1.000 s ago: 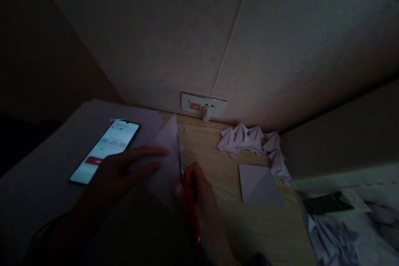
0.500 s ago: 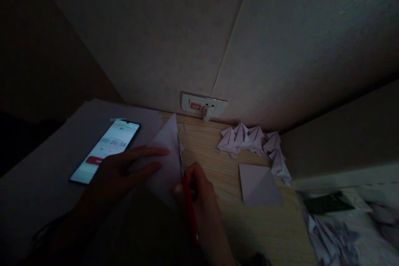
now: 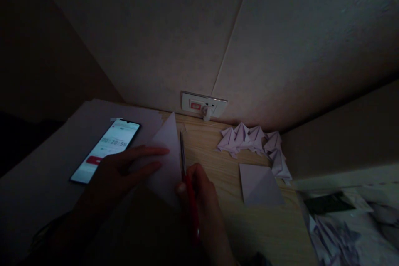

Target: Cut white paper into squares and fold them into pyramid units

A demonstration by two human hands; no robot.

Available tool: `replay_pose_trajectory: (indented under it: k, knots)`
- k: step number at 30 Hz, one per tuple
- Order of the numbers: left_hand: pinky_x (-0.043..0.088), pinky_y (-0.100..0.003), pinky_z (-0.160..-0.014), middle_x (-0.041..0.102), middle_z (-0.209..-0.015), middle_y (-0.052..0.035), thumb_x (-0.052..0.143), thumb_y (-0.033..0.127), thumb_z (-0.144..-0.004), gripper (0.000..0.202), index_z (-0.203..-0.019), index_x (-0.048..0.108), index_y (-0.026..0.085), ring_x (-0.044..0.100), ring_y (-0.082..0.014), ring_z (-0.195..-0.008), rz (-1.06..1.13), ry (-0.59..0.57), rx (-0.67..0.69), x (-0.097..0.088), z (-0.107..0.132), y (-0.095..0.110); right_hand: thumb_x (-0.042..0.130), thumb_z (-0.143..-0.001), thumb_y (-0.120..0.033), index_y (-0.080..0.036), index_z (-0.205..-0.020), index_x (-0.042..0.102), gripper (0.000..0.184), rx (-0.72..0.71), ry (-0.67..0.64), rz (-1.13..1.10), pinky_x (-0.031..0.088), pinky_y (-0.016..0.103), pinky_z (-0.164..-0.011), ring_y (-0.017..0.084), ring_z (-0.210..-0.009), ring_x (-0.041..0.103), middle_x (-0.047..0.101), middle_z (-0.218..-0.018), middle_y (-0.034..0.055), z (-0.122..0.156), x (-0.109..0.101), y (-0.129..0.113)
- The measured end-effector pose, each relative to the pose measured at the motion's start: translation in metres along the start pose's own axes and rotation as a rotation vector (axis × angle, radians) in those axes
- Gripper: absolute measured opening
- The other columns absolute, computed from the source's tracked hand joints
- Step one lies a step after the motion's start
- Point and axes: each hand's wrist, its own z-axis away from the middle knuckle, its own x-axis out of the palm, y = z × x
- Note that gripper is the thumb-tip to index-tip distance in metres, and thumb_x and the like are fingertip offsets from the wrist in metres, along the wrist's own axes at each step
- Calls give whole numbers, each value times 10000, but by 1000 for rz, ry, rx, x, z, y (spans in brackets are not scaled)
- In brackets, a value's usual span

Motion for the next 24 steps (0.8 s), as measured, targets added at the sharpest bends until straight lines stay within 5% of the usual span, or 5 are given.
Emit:
replay_pose_trajectory:
  k: [5, 12, 19, 24]
  knots:
    - [539, -285, -888, 783, -978, 44, 690, 243, -738, 187, -889, 770, 320, 701, -201, -968, -16, 26, -21, -3, -1, 2, 500, -825, -658, -238, -752, 436, 431, 7, 9, -113, 343, 224, -426, 102, -474, 365, 419, -621, -49, -2, -5, 0]
    - [532, -285, -891, 781, -978, 49, 722, 255, -716, 178, -868, 770, 334, 694, -204, -971, 44, 122, -39, -3, 1, 1, 524, -780, -699, -254, -795, 392, 465, 92, -150, -230, 230, 203, -366, 79, -419, 280, 357, -582, -88, -2, -6, 6]
    - [563, -279, -810, 774, -981, 57, 723, 268, -725, 180, -879, 768, 349, 693, -192, -940, 62, 167, -37, -3, 1, -2, 487, -812, -686, -258, -852, 425, 434, 61, -164, -245, 317, 234, -449, 120, -527, 379, 450, -696, -42, 1, -7, 3]
    - [574, -252, -710, 777, -957, 60, 729, 293, -725, 157, -867, 768, 348, 702, -193, -896, 77, 252, -64, -2, 1, -2, 547, -777, -687, -245, -792, 428, 458, 90, -244, -348, 251, 221, -422, 102, -455, 333, 425, -553, -71, 1, -9, 0]
